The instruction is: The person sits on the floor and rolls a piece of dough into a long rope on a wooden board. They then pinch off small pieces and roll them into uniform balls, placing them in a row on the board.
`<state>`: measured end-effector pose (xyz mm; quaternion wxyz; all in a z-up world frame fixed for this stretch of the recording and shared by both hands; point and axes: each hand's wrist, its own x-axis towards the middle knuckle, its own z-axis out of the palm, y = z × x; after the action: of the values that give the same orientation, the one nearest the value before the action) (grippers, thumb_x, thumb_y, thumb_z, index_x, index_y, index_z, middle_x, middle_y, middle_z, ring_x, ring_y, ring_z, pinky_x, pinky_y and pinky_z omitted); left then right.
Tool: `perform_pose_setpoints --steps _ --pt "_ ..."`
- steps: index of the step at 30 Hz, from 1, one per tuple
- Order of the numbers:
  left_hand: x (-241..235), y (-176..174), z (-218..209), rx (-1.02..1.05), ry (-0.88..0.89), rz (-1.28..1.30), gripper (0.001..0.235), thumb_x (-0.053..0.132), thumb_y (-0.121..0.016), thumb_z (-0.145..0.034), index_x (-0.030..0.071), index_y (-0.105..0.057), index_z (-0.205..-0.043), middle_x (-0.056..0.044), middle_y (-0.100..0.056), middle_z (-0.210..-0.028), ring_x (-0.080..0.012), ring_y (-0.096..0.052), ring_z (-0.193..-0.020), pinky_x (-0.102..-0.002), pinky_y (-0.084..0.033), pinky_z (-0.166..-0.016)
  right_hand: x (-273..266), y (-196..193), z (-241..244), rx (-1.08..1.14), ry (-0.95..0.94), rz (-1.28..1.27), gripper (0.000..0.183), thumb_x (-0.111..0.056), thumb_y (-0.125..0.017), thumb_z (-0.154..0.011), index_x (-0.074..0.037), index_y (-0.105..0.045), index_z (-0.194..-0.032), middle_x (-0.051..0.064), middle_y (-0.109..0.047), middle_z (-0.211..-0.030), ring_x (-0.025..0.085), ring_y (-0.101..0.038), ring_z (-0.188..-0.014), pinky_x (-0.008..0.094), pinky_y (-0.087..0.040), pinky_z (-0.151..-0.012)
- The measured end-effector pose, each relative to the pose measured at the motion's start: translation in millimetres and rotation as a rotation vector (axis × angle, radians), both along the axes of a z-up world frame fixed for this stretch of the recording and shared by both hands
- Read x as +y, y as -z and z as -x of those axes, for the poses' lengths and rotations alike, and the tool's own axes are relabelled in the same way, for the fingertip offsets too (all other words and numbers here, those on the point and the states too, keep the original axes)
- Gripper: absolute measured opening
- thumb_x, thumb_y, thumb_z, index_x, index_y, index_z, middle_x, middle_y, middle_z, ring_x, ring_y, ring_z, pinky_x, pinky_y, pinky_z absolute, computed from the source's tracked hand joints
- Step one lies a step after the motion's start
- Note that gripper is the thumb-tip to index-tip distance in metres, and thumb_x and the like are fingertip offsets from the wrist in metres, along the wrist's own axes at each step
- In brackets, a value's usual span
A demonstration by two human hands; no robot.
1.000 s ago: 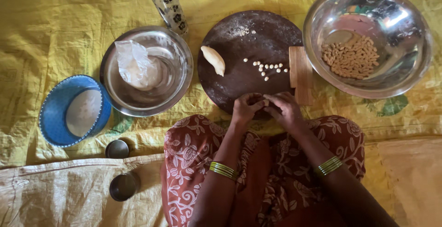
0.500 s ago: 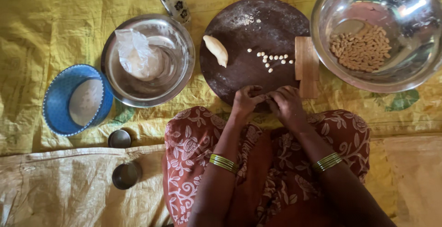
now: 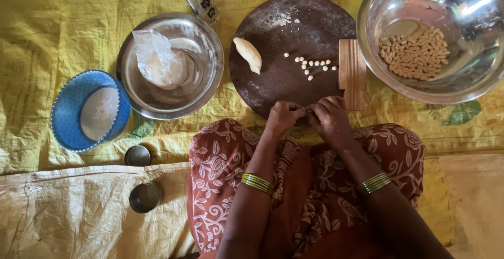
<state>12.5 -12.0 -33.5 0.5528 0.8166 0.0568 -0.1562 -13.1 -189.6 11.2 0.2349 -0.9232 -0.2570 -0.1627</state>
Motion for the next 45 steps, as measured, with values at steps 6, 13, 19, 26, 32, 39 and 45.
perform_pose_setpoints --steps 6,13,19,26,32,39,45 --pt "-4.5 1.5 2.8 -0.078 -0.013 -0.128 0.025 0.030 -0.080 -0.081 0.012 -0.082 -0.098 -0.013 -0.079 -0.091 -0.0250 -0.078 -0.080 -0.039 -0.061 -0.076 0.6 -2.6 0.6 -0.035 0.015 -0.024 0.013 -0.015 -0.076 -0.087 -0.006 -0.071 -0.095 0.008 -0.068 -0.094 0.027 -0.063 -0.101 0.048 -0.045 -0.101" --pt "-15.4 -0.7 7.9 -0.129 0.049 -0.214 0.028 0.035 -0.071 -0.085 0.010 -0.078 -0.097 -0.017 -0.077 -0.092 -0.0347 -0.075 -0.086 -0.046 -0.060 -0.079 -8.1 15.3 -1.2 0.039 0.024 -0.056 0.015 -0.011 -0.072 -0.086 -0.004 -0.069 -0.099 0.011 -0.068 -0.097 0.031 -0.062 -0.103 0.048 -0.044 -0.100" --pt "-17.2 -0.3 2.7 0.001 0.154 -0.466 0.030 0.032 -0.057 -0.100 0.005 -0.069 -0.105 -0.018 -0.075 -0.090 -0.0320 -0.074 -0.083 -0.045 -0.061 -0.073 -19.8 36.3 -3.0 0.533 0.028 -0.480 0.008 -0.010 -0.066 -0.093 -0.004 -0.070 -0.095 0.006 -0.071 -0.095 0.021 -0.067 -0.086 0.034 -0.058 -0.080" --pt "-10.5 26.7 -3.8 -0.287 -0.211 0.222 0.034 0.021 -0.048 -0.094 0.003 -0.076 -0.103 -0.006 -0.074 -0.081 -0.0163 -0.072 -0.076 -0.032 -0.057 -0.072 -25.2 34.3 4.3 0.545 -0.058 -0.749 0.010 -0.012 -0.075 -0.094 -0.007 -0.074 -0.102 0.005 -0.074 -0.103 0.014 -0.073 -0.092 0.027 -0.061 -0.084" --pt "-24.6 22.0 1.7 0.263 -0.265 1.350 0.081 0.073 -0.026 -0.110 0.004 -0.061 -0.133 -0.003 -0.062 -0.091 -0.0127 -0.052 -0.066 -0.025 -0.044 -0.054 16.2 28.7 20.5 0.062 0.026 -0.207 0.015 -0.005 -0.080 -0.088 -0.010 -0.076 -0.102 0.005 -0.071 -0.111 0.020 -0.065 -0.105 0.042 -0.056 -0.100" --pt "2.1 -25.0 13.2 0.149 -0.376 1.343 0.103 0.091 -0.017 -0.091 0.013 -0.047 -0.149 -0.010 -0.062 -0.120 -0.0231 -0.058 -0.098 -0.039 -0.053 -0.084 61.4 -2.2 65.9 0.100 -0.102 -0.243 0.075 0.018 -0.055 -0.074 -0.001 -0.050 -0.146 0.019 -0.044 -0.158 0.035 -0.034 -0.153 0.054 -0.030 -0.125" --pt "-9.3 -28.5 18.0 0.125 -0.298 1.425 0.115 0.097 -0.025 -0.084 0.009 -0.038 -0.158 -0.022 -0.049 -0.145 -0.0350 -0.052 -0.128 -0.048 -0.047 -0.110 62.0 -23.9 44.8 0.026 -0.042 -0.028 0.080 0.019 -0.052 -0.079 0.002 -0.037 -0.156 0.021 -0.032 -0.165 0.034 -0.018 -0.157 0.064 -0.008 -0.126"
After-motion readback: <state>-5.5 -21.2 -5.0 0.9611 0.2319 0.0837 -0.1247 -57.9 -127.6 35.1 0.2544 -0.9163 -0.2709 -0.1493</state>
